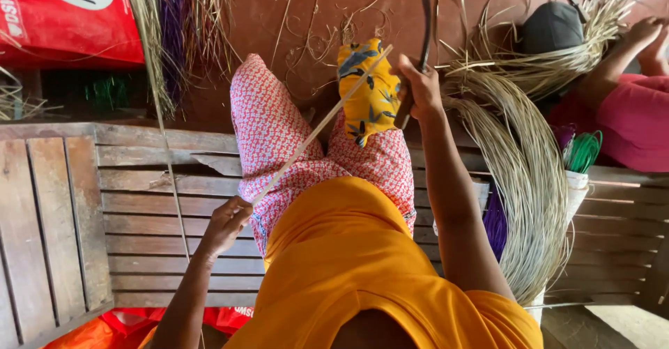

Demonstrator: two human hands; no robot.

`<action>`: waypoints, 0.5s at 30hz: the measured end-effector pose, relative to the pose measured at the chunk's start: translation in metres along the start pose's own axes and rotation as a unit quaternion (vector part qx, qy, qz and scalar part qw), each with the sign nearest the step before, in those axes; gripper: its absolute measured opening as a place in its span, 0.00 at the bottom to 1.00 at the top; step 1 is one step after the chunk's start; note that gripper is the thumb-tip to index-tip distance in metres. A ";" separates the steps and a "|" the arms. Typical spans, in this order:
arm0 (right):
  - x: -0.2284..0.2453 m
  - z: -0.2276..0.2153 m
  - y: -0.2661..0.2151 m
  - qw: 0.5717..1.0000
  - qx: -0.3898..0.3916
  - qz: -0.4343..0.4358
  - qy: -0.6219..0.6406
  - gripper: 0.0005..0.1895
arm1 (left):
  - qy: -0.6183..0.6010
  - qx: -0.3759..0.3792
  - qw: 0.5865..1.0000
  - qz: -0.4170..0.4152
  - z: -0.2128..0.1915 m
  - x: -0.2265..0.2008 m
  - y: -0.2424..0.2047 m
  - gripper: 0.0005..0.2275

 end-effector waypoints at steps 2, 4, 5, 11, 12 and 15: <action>-0.002 0.001 0.009 1.000 -0.005 -0.013 0.024 0.14 | 0.001 0.029 1.000 0.000 0.002 -0.005 0.003 0.04; -0.001 0.005 0.012 0.999 -0.009 -0.023 0.047 0.10 | 0.001 0.055 0.998 -0.004 0.005 -0.025 0.007 0.05; 0.001 0.008 0.010 0.999 -0.006 -0.031 0.038 0.11 | 0.016 0.084 0.996 0.004 0.008 -0.044 0.009 0.11; 0.005 0.014 0.011 0.948 -0.031 -0.128 -0.290 0.17 | 0.123 0.020 0.979 0.162 0.089 -0.139 0.118 0.12; 0.012 0.013 0.007 0.830 -0.068 -0.176 -0.524 0.27 | 0.243 -0.088 0.937 0.236 0.104 -0.159 0.143 0.07; -0.017 -0.016 0.010 0.648 0.006 -0.270 -0.712 0.19 | 0.421 -0.128 0.850 0.290 0.144 -0.194 0.211 0.08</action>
Point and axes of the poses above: each hand's wrist, its own y-axis towards the middle knuckle, its own z-axis out of the palm, x = y × z, the point moved 1 cm from there along y, towards the middle knuckle, and after that the axes turned 14 degrees about y, right-handed, at the moved point
